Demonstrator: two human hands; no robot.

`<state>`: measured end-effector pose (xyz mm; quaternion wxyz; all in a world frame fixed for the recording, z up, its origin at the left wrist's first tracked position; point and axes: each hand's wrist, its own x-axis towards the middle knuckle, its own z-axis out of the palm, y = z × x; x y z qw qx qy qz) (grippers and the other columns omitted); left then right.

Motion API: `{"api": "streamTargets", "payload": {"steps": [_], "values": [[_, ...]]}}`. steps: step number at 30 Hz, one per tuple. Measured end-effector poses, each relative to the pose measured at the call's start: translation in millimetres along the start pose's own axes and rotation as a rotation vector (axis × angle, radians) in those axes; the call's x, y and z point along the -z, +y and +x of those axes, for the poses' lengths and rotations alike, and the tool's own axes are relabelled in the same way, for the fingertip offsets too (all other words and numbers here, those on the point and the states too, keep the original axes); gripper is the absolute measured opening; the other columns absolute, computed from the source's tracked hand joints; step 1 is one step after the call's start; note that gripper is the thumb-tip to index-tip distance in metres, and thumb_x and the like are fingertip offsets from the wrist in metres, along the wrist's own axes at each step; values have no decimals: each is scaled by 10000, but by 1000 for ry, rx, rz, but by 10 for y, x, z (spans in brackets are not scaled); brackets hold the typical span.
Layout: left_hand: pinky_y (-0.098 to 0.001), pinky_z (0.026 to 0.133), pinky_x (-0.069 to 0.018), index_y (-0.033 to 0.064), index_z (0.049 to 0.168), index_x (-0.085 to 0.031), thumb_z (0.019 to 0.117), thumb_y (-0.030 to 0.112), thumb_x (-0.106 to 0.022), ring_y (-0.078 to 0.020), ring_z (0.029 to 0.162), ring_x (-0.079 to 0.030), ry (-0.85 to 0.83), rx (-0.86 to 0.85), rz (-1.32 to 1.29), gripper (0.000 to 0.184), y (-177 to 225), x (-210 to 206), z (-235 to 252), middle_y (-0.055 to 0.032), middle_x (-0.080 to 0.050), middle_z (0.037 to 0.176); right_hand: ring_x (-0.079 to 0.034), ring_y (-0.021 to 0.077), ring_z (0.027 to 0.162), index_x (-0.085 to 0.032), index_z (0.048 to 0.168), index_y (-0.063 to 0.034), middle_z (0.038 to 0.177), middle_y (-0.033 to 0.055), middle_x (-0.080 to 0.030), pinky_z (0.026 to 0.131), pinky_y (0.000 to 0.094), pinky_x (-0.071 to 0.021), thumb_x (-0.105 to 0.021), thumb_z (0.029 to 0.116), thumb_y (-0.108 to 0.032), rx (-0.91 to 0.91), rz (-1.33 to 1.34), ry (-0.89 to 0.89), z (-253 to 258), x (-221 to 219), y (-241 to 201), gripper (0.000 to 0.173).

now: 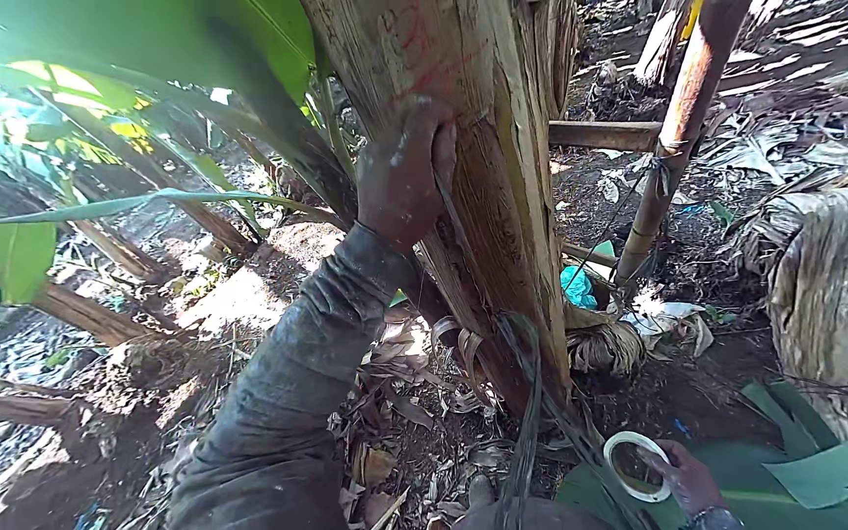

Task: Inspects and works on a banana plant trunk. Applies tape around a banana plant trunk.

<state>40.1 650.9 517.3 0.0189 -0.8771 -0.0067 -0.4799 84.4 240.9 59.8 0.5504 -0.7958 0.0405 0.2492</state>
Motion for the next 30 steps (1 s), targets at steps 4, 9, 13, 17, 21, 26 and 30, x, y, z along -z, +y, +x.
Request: {"api": "streamTargets", "payload": {"steps": [4,9,13,17,21,26,30], "values": [[-446,754,-566,30,1175,-694,1058,207,-499,-267,858,-705,-44,-21,35,289,87,95,201,-160,-720,1037,-584,156,670,-583,1181,93,916,166,-630,658,342,-536,-684,942,10,-25,-3,-5,-35,52,-4,273],[-438,889,-559,90,1232,-681,1070,267,-471,-216,994,-699,-86,89,44,319,-156,268,108,-115,-711,1152,-600,164,702,-601,1183,75,949,172,-646,685,362,-543,-701,935,-15,3,-27,-1,16,173,107,282],[-371,784,-575,8,1179,-691,1056,186,-526,-206,850,-693,9,69,-68,272,-163,101,-348,-157,-718,1033,-583,149,645,-596,1171,76,893,152,-634,644,347,-538,-706,934,-27,-5,-52,10,33,266,243,281],[-405,777,-573,-1,1179,-694,1049,172,-544,-258,866,-702,79,9,-75,263,-132,-144,-325,-190,-709,1045,-592,184,702,-592,1199,79,953,188,-643,683,383,-532,-704,941,-29,-18,-85,-4,26,261,104,301],[-402,682,-569,3,1154,-691,1041,157,-552,-266,765,-680,45,-37,-38,236,-137,-180,-474,-191,-688,971,-582,138,644,-587,1182,77,892,147,-635,628,327,-531,-696,933,-5,23,-40,20,38,310,38,283],[-369,731,-577,25,1141,-706,1036,153,-573,-236,835,-702,43,-88,-56,212,-8,-171,-317,-164,-713,1010,-575,115,608,-575,1170,81,839,114,-624,605,301,-532,-700,925,3,2,-27,-14,5,288,168,286],[-320,838,-579,6,1234,-672,1053,178,-560,-165,925,-698,32,-21,-163,274,-52,-40,-290,-152,-710,1114,-589,144,650,-579,1180,83,896,141,-631,636,337,-544,-706,927,-18,-5,-20,-28,-7,290,198,300]]}}
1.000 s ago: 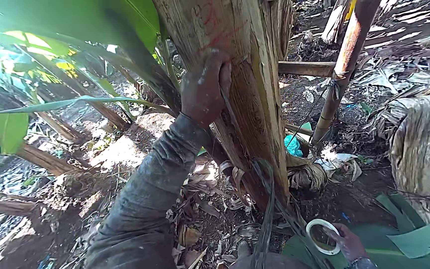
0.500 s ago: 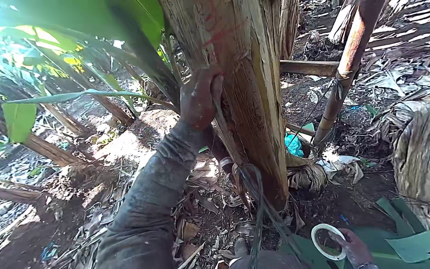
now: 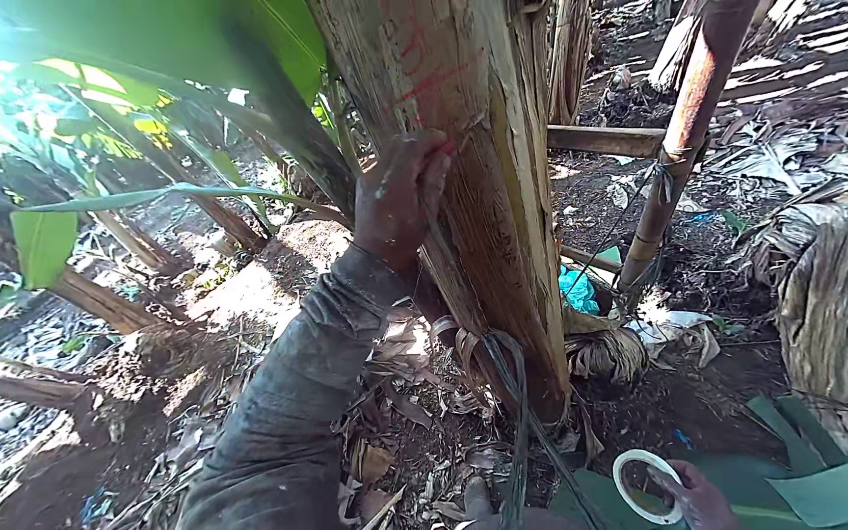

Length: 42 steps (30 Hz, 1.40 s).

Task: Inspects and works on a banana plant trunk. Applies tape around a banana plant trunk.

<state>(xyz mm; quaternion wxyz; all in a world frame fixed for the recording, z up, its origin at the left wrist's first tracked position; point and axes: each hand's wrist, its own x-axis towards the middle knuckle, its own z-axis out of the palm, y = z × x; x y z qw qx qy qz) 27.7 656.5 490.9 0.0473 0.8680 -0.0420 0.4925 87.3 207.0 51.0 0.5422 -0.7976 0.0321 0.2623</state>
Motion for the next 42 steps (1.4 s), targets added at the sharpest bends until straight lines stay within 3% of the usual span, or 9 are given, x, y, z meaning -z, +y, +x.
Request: {"api": "streamTargets", "payload": {"steps": [2,10,13,19,22,24,29,33,42], "values": [[-325,865,-574,8,1265,-667,1051,183,-558,-179,956,-694,8,28,12,297,-49,31,-16,-163,-706,1125,-591,156,660,-583,1179,78,912,150,-636,642,348,-542,-708,926,-19,-12,-5,4,-5,2,26,299],[-383,796,-573,6,1166,-709,1029,142,-575,-285,904,-690,70,-138,127,235,-46,-160,165,-208,-689,1022,-592,177,650,-594,1181,76,913,168,-642,633,362,-541,-720,923,-17,-36,-14,33,19,-47,-16,301],[-403,809,-576,15,1193,-697,1032,130,-570,-293,922,-692,24,-144,119,235,-94,-147,58,-214,-686,1048,-585,162,645,-589,1182,67,908,156,-634,629,344,-534,-712,931,-19,-35,-15,29,10,-45,-50,292],[-333,804,-569,2,1185,-697,1032,131,-576,-231,887,-688,19,-92,96,234,-5,-136,35,-190,-693,1043,-582,162,637,-596,1171,66,899,154,-642,616,345,-531,-717,924,-8,-50,-2,38,9,-83,34,285],[-379,740,-565,34,1199,-704,1044,167,-559,-264,859,-680,-12,-124,134,251,56,-133,203,-190,-678,1022,-598,171,628,-599,1179,58,897,157,-653,608,357,-544,-724,921,-16,-46,-8,23,46,-120,71,296],[-425,761,-577,51,1212,-697,1052,181,-542,-291,904,-700,-40,-107,158,259,0,-109,218,-200,-687,1074,-604,171,634,-602,1189,53,905,158,-660,615,359,-545,-721,925,-25,-42,-16,17,39,-82,40,300],[-405,773,-577,18,1189,-695,1038,177,-546,-259,881,-704,-7,-18,152,265,-14,-111,54,-185,-703,1055,-584,147,629,-581,1184,72,890,143,-638,613,333,-536,-701,929,1,-40,21,50,-33,-21,50,291],[-361,753,-579,-15,1151,-696,1028,143,-570,-239,847,-699,83,-56,112,237,22,-251,21,-185,-708,1006,-601,164,648,-594,1174,70,894,152,-652,632,355,-546,-712,928,-21,-18,4,49,19,19,63,287],[-440,710,-584,35,1146,-733,1008,143,-577,-314,875,-706,-4,-83,155,235,272,-322,40,-200,-702,1016,-592,175,671,-603,1179,62,900,161,-649,647,366,-532,-723,920,-9,-3,-23,37,34,-44,-186,294]]}}
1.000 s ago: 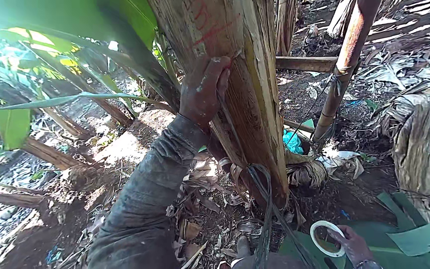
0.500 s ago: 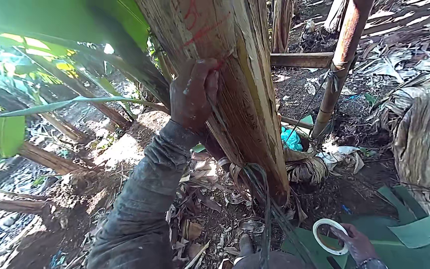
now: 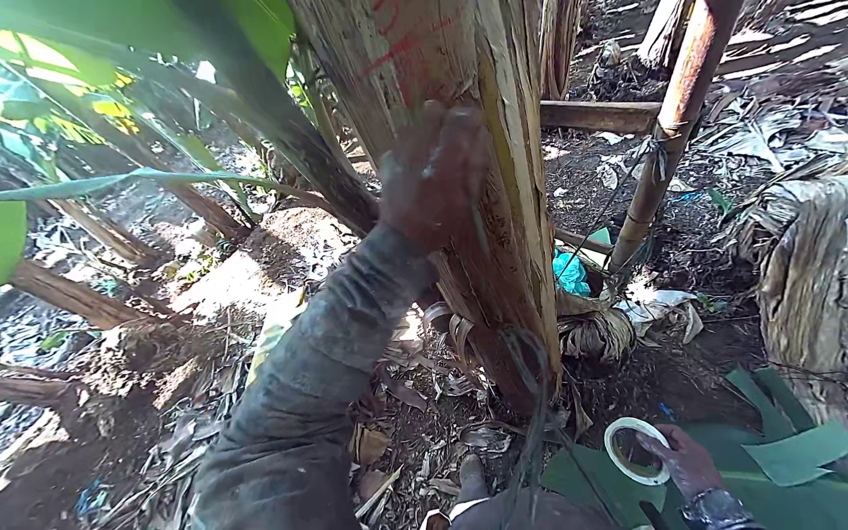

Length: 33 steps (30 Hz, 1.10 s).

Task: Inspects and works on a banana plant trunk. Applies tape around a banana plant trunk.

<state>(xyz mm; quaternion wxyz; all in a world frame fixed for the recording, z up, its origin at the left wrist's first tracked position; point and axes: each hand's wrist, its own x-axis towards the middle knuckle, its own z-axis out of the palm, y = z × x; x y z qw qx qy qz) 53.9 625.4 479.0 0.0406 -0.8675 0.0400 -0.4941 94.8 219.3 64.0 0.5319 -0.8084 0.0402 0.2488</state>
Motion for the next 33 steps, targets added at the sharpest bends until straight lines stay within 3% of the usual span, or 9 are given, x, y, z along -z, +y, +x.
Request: {"api": "streamTargets", "payload": {"steps": [3,9,11,15,17,20,25,28,33], "values": [[-453,693,-581,67,1201,-726,1029,159,-562,-331,890,-699,-85,-45,27,255,-87,-44,-111,-192,-683,1029,-592,137,686,-591,1200,67,928,143,-649,659,329,-536,-695,932,-6,71,24,-1,6,9,-150,297],[-553,805,-579,24,1214,-687,1054,189,-535,-357,926,-704,-299,389,63,276,-607,380,-1317,-210,-686,1111,-618,51,592,-544,1237,-25,743,-40,-628,602,236,-578,-456,1044,-108,191,487,39,-74,274,-558,228],[-479,781,-596,93,1197,-705,1046,233,-547,-242,869,-695,-402,422,-6,260,-480,315,-1757,-115,-697,1071,-607,45,606,-549,1204,-95,725,-77,-606,624,239,-578,-408,1050,-171,253,618,-26,-102,239,-837,222],[-557,989,-539,213,1326,-668,980,366,-642,-267,1119,-682,-1174,424,-206,379,-172,-40,-2689,-79,-693,1259,-548,58,587,-634,1073,-174,667,-85,-562,631,266,-539,-330,1072,-246,378,887,-210,-174,9,-1438,312],[-547,1020,-523,217,1372,-639,944,390,-692,-274,1162,-661,-1322,404,-277,465,-8,-144,-2969,-80,-671,1299,-544,66,579,-653,1050,-183,666,-75,-555,610,266,-527,-344,1053,-273,414,1002,-285,-271,-97,-1647,323],[-326,852,-601,191,1280,-688,947,356,-703,-84,892,-692,-1010,558,-468,372,318,-233,-3031,23,-723,1049,-585,102,612,-664,1059,-174,692,-50,-573,654,316,-564,-428,1013,-314,468,1083,-430,-356,-217,-1793,278],[-329,712,-615,56,1243,-662,914,209,-760,-133,763,-682,-519,704,-1009,376,1045,-375,-2660,-27,-708,928,-623,116,688,-652,1108,-202,787,-28,-607,681,311,-574,-462,1009,-356,534,1050,-568,-460,-344,-1772,265],[-338,735,-608,73,1444,-478,931,374,-729,-152,834,-680,-478,751,-1275,646,1296,-433,-2444,-53,-681,1077,-620,89,697,-641,1116,-235,819,-36,-618,669,266,-562,-351,1063,-411,439,1019,-562,-589,-407,-1764,343],[-305,472,-559,258,1435,-520,1025,285,-601,-168,570,-632,-551,1015,-1290,419,1493,-473,-2302,-76,-696,928,-703,183,760,-649,1197,-139,904,65,-707,727,366,-621,-331,1091,-464,59,1026,-465,-673,-562,-1752,467]]}}
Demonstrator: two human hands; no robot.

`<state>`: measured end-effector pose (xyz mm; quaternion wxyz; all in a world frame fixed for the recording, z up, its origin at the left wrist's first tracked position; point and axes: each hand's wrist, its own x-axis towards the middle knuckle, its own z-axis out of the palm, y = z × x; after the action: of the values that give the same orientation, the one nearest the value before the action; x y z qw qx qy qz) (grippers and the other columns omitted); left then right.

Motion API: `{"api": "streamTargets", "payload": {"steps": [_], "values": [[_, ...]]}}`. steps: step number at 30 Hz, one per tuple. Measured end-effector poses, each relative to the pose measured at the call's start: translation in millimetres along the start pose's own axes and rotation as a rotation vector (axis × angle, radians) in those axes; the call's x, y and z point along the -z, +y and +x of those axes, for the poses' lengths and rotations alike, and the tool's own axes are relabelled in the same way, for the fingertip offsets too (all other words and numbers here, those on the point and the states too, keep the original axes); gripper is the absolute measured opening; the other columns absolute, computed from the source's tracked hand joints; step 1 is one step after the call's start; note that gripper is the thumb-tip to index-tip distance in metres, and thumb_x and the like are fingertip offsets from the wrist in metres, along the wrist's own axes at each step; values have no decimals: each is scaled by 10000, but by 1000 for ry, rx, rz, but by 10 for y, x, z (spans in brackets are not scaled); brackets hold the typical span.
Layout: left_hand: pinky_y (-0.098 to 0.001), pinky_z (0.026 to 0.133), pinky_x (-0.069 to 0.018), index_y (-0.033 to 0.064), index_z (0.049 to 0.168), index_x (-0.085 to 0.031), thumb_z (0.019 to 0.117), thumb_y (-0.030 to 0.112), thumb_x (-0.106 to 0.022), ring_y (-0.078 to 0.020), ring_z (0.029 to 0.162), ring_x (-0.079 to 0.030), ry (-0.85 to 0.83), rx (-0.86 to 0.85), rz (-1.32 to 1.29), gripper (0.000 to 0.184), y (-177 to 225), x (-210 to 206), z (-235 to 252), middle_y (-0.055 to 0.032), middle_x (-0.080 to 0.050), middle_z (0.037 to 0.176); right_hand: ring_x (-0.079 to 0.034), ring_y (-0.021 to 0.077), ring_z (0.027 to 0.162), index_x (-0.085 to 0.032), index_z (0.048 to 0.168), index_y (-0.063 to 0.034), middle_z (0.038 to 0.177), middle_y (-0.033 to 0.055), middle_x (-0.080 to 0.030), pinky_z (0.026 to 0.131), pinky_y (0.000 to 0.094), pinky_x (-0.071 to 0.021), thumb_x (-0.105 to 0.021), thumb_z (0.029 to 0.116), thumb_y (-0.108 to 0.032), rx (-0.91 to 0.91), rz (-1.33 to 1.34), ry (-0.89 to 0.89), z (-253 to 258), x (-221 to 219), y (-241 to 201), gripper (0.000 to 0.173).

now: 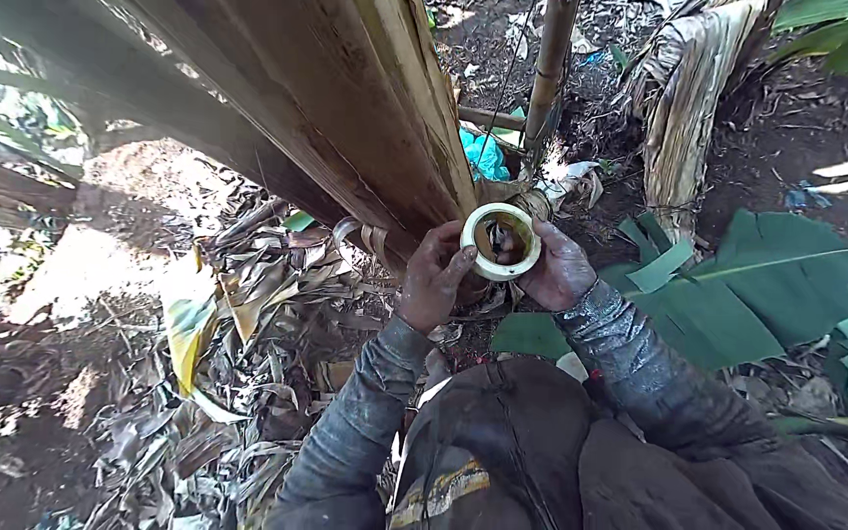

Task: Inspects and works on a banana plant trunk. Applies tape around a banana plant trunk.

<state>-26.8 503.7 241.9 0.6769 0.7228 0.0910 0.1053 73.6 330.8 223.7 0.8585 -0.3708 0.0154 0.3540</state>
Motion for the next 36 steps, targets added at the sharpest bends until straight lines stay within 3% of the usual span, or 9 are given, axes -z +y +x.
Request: {"api": "streamTargets", "payload": {"steps": [3,5,9,16,22,27,29,34,36], "values": [[-294,446,-526,297,1388,-561,1030,308,-598,-172,522,-595,13,120,-35,360,-54,-4,-8,-76,-688,884,-716,211,792,-620,1279,-171,960,99,-724,726,389,-621,-324,1073,-551,-58,-58,-7,-51,119,51,524],[-292,522,-563,268,1394,-563,1027,255,-585,-158,609,-639,-3,84,-17,367,-101,7,-2,-58,-699,949,-714,165,798,-599,1332,-226,985,57,-728,727,339,-612,-362,1065,-521,-10,-186,-71,-152,194,58,463],[-354,893,-596,46,1392,-560,1005,49,-552,-156,1023,-688,-70,-116,2,387,-211,86,131,-84,-681,1210,-687,175,1012,-618,1311,-117,1127,70,-716,888,358,-584,-624,925,-81,285,-431,-322,-172,372,-6,388],[-369,834,-617,193,1432,-546,1032,84,-522,-172,993,-702,-76,-88,66,415,-356,111,67,-40,-672,1258,-684,156,1055,-610,1299,-44,1176,70,-706,943,329,-578,-702,868,14,326,-567,-394,-157,378,16,445],[-355,717,-628,223,1399,-568,1043,133,-529,-171,866,-715,-60,-6,-10,369,-500,109,43,-42,-701,1165,-685,204,1043,-574,1363,-32,1168,137,-705,924,364,-571,-623,969,-155,186,-437,-465,-91,414,45,416],[-348,953,-586,28,1281,-635,985,15,-570,-180,1165,-651,-147,-280,112,304,-501,153,68,-101,-592,1402,-674,61,831,-668,1140,-29,955,12,-717,773,246,-585,-618,937,-25,194,-685,-435,-102,388,40,210],[-356,995,-561,-24,1245,-657,966,-13,-581,-195,1191,-639,-156,-299,190,289,-447,175,121,-143,-596,1396,-668,48,812,-671,1115,-34,931,0,-713,757,233,-580,-621,926,-12,196,-707,-430,-93,408,55,197],[-377,1060,-524,10,1221,-688,888,27,-688,-200,1251,-608,-122,-383,468,333,-370,174,119,-117,-611,1381,-669,78,826,-683,1126,-24,947,32,-713,766,248,-580,-654,928,-51,227,-808,-350,-84,410,91,201],[-398,1035,-530,15,1154,-725,853,112,-746,-227,1197,-630,-104,-448,600,317,-297,144,126,-125,-669,1271,-673,87,832,-680,1134,-12,952,43,-713,772,256,-583,-650,929,-37,236,-839,-329,-78,403,93,208]]}}
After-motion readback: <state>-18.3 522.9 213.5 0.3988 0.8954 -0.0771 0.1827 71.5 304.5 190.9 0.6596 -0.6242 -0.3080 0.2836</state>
